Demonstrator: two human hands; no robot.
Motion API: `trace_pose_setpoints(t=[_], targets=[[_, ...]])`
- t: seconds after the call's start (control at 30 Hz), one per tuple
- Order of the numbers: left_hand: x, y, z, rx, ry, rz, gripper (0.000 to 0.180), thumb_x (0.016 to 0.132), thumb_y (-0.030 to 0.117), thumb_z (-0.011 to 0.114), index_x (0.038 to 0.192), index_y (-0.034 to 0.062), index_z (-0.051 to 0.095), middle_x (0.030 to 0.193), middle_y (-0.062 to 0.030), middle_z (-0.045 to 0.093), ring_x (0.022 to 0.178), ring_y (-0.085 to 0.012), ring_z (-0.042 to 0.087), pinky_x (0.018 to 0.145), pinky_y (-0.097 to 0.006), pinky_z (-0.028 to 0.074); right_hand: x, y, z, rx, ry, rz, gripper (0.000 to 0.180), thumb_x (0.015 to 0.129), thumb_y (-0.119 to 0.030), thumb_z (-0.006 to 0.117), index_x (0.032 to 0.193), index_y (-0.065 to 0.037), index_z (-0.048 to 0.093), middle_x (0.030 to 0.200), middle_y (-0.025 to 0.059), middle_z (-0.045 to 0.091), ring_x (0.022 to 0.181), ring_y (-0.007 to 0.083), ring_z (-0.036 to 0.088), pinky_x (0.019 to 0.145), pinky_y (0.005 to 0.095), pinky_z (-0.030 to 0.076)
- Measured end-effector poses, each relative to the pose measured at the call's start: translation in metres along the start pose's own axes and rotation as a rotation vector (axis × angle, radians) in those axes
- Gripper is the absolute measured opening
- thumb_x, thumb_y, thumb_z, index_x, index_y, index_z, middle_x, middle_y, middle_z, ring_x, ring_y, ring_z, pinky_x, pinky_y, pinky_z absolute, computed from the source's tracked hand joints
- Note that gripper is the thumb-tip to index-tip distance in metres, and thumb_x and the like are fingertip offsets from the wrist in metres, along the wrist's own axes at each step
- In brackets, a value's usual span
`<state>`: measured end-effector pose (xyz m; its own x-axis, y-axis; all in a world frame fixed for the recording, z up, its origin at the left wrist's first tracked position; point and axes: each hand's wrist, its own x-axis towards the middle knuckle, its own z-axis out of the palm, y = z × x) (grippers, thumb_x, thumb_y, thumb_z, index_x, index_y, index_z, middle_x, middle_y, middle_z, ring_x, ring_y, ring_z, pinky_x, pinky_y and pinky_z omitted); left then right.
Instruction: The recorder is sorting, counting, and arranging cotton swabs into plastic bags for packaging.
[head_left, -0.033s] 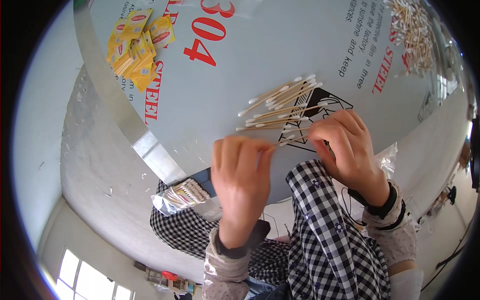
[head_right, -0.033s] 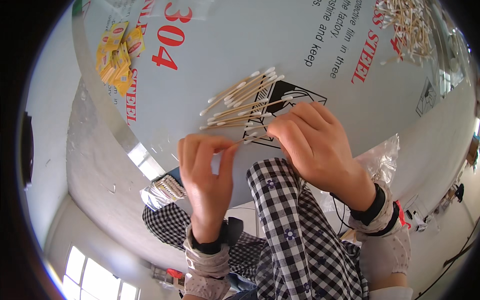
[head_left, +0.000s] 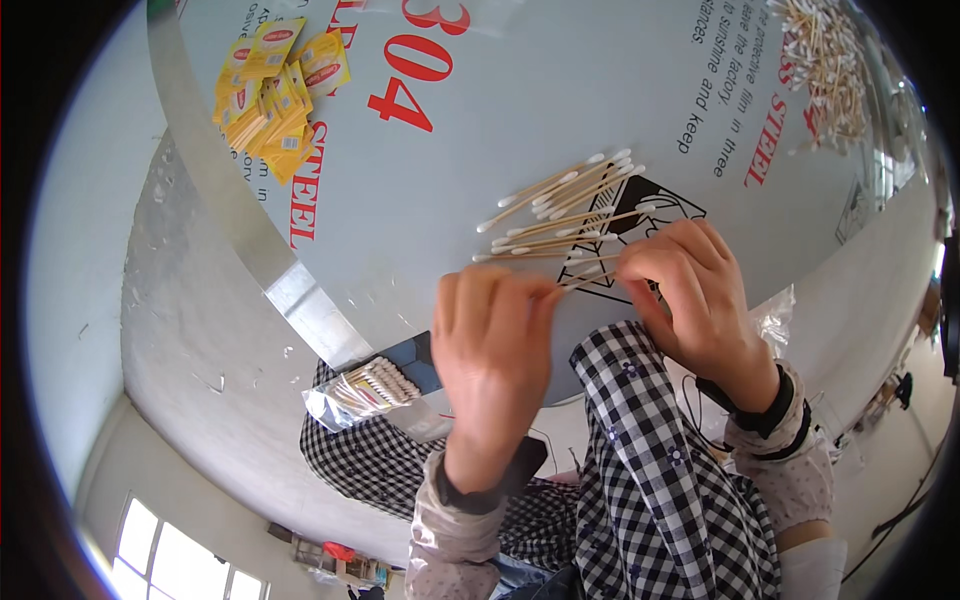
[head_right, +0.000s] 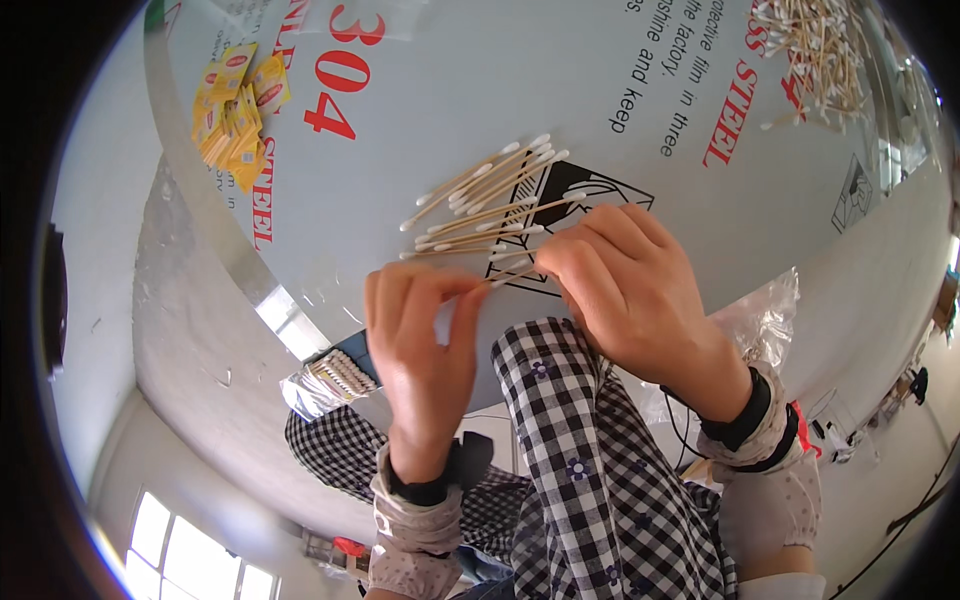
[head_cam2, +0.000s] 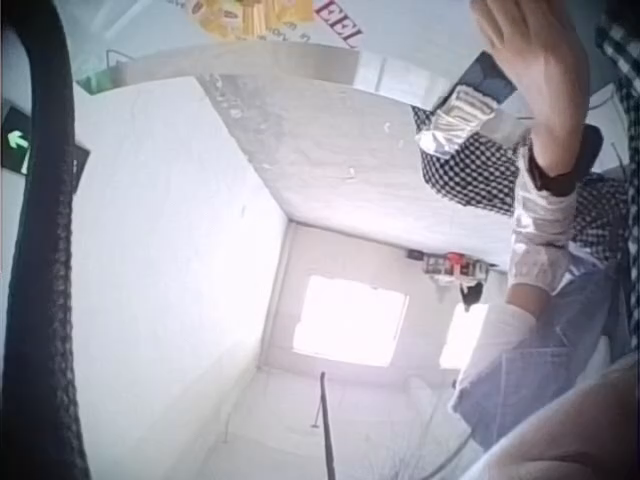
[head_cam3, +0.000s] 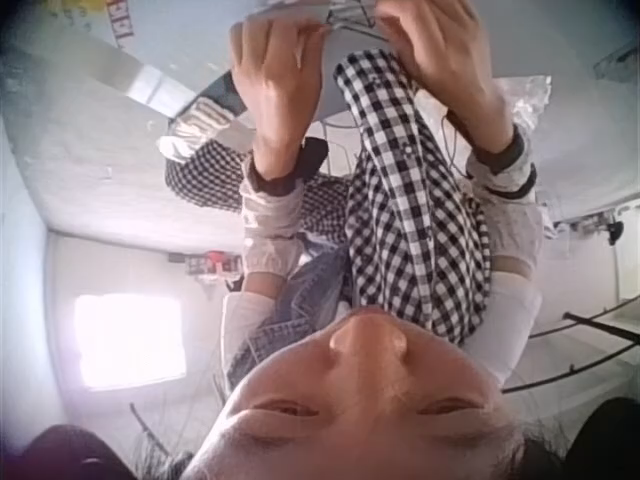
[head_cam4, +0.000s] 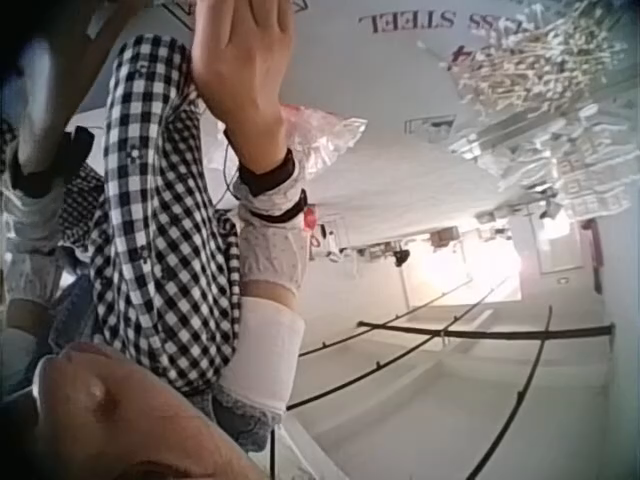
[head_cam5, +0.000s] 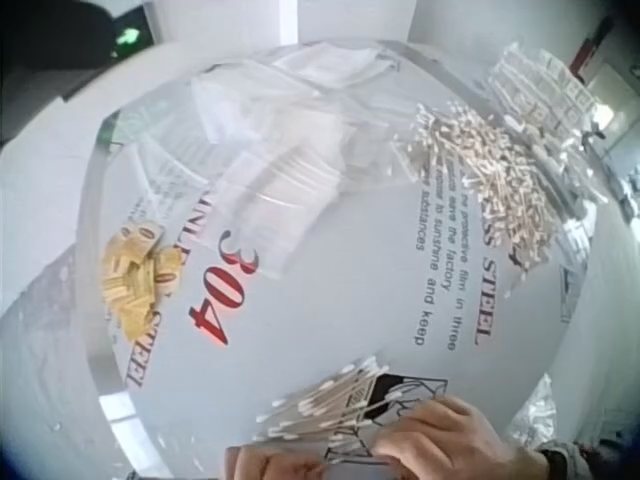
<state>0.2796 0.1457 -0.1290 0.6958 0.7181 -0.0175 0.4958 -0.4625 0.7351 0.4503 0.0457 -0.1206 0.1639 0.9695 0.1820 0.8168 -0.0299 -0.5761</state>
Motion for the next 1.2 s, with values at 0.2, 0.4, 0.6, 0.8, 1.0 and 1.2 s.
trace_pose_setpoints(t=[0.2, 0.4, 0.6, 0.8, 1.0, 1.2], targets=[[0.011, 0.013, 0.013, -0.062, 0.107, -0.004, 0.017, 0.073, 0.003, 0.079, 0.086, 0.0088, 0.069, 0.086, -0.0042, 0.056, 0.079, -0.0253, 0.053, 0.067, -0.036, 0.044, -0.004, 0.002, -0.006, 0.062, 0.046, 0.074, 0.030, 0.071, 0.011, 0.070, 0.094, -0.004, 0.058, 0.083, 0.0066, 0.062, 0.073, 0.0260, 0.059, 0.065, 0.0365, 0.046], [0.024, -0.008, 0.004, 0.017, 0.105, -0.009, 0.016, 0.076, 0.003, 0.078, 0.085, 0.0063, 0.065, 0.086, -0.0053, 0.053, 0.079, -0.0256, 0.050, 0.068, -0.037, 0.042, 0.006, 0.000, 0.001, 0.213, 0.188, 0.249, 0.032, 0.074, 0.012, 0.072, 0.100, -0.002, 0.059, 0.088, 0.0061, 0.065, 0.072, 0.0248, 0.060, 0.066, 0.0357, 0.047], [0.033, -0.003, 0.002, 0.035, 0.060, 0.003, 0.014, 0.079, 0.003, 0.076, 0.088, 0.0061, 0.065, 0.087, -0.0057, 0.053, 0.080, -0.0259, 0.049, 0.068, -0.037, 0.042, 0.015, 0.008, 0.006, 0.070, 0.171, 0.129, 0.035, 0.071, 0.013, 0.072, 0.100, -0.003, 0.060, 0.086, 0.0046, 0.064, 0.071, 0.0244, 0.059, 0.064, 0.0350, 0.046], [0.033, -0.001, -0.001, 0.001, 0.040, -0.045, 0.009, 0.082, 0.002, 0.075, 0.087, 0.0028, 0.067, 0.083, -0.0052, 0.052, 0.080, -0.0207, 0.049, 0.072, -0.033, 0.042, 0.014, 0.007, 0.009, 0.058, 0.145, 0.093, 0.031, 0.073, 0.010, 0.070, 0.099, -0.003, 0.061, 0.083, 0.0051, 0.062, 0.073, 0.0249, 0.059, 0.064, 0.0357, 0.046], [0.035, 0.000, -0.009, -0.032, 0.015, -0.065, 0.010, 0.081, 0.002, 0.075, 0.087, 0.0025, 0.067, 0.083, -0.0058, 0.053, 0.080, -0.0210, 0.050, 0.072, -0.033, 0.042, 0.011, 0.007, 0.011, 0.052, 0.089, 0.040, 0.027, 0.074, 0.008, 0.067, 0.099, -0.003, 0.062, 0.081, 0.0054, 0.062, 0.074, 0.0244, 0.059, 0.066, 0.0363, 0.047], [0.039, -0.008, -0.008, -0.007, 0.018, 0.043, 0.011, 0.080, 0.004, 0.074, 0.087, 0.0057, 0.066, 0.085, -0.0058, 0.052, 0.078, -0.0250, 0.049, 0.066, -0.037, 0.041, 0.010, 0.006, 0.012, 0.100, 0.064, 0.030, 0.029, 0.072, 0.008, 0.067, 0.098, -0.003, 0.062, 0.081, 0.0052, 0.062, 0.075, 0.0240, 0.059, 0.067, 0.0363, 0.046]])
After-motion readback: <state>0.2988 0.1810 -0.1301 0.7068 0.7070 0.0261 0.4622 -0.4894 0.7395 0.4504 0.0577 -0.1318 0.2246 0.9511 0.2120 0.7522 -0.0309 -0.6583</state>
